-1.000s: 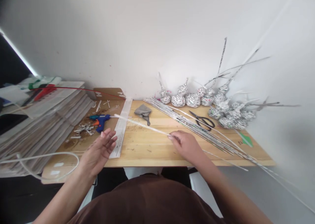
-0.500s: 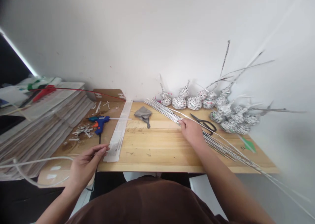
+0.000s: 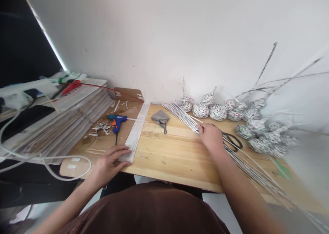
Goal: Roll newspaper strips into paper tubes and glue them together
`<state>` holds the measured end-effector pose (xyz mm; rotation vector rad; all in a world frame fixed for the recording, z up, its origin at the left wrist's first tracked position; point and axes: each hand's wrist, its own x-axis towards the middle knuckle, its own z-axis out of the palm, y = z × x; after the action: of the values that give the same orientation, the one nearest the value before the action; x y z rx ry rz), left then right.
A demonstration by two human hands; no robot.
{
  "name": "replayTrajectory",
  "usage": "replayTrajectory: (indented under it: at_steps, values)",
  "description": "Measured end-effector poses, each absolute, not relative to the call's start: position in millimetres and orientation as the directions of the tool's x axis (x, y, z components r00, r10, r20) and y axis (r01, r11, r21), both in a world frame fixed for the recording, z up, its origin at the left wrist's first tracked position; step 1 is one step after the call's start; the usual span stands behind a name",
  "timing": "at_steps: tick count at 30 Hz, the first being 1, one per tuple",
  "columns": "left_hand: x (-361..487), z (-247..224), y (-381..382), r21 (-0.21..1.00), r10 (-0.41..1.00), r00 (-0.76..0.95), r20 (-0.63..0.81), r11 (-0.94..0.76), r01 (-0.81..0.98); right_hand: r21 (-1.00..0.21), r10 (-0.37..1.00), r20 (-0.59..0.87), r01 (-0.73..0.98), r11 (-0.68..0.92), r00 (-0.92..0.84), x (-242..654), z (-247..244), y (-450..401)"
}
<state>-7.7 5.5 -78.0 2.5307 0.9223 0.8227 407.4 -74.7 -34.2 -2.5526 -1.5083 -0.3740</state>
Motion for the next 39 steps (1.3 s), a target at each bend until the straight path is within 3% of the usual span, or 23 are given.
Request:
replayTrajectory:
  at_steps: [5, 8, 10, 12, 14, 15, 19, 25, 30, 39]
  values:
    - [-9, -78, 10, 0.439, 0.644, 0.658, 0.389, -0.758, 0.482, -0.018, 0.858, 0.313, 0.906, -0.423, 0.407, 411, -31, -58]
    - [-7, -76, 11, 0.438, 0.65, 0.655, 0.387, -0.754, 0.489, -0.071, 0.806, 0.498, 0.942, -0.329, 0.319, 399, -22, -33]
    - [-5, -74, 11, 0.452, 0.663, 0.637, 0.393, -0.743, 0.493, -0.233, 0.794, 0.528, 0.95, -0.208, 0.303, 375, -21, -15]
    - [-3, -72, 11, 0.471, 0.67, 0.626, 0.398, -0.735, 0.487, -0.464, 0.875, 0.409, 0.885, -0.046, 0.26, 338, -26, -2]
    - [-1, -68, 11, 0.487, 0.675, 0.623, 0.396, -0.729, 0.48, -0.573, 0.958, 0.286, 0.806, 0.15, 0.025, 297, -36, 5]
    - [-1, -66, 11, 0.497, 0.681, 0.622, 0.386, -0.722, 0.482, -0.588, 0.952, 0.291, 0.766, 0.259, -0.099, 277, -41, 7]
    - [-1, -57, 12, 0.575, 0.757, 0.577, 0.306, -0.63, 0.522, -0.499, 0.85, 0.378, 0.693, 0.521, -0.367, 230, -60, 6]
    - [-8, -50, 17, 0.715, 0.815, 0.555, 0.166, -0.487, 0.501, -0.505, 0.806, 0.421, 0.631, 0.589, -0.416, 237, -72, 6]
    - [3, -51, 17, 0.804, 0.876, 0.452, 0.169, -0.388, 0.45, -0.537, 0.808, 0.416, 0.603, 0.589, -0.418, 240, -73, 8]
    - [15, -49, 14, 0.82, 0.871, 0.49, 0.042, -0.31, 0.481, -0.571, 0.818, 0.43, 0.587, 0.574, -0.382, 241, -71, 8]
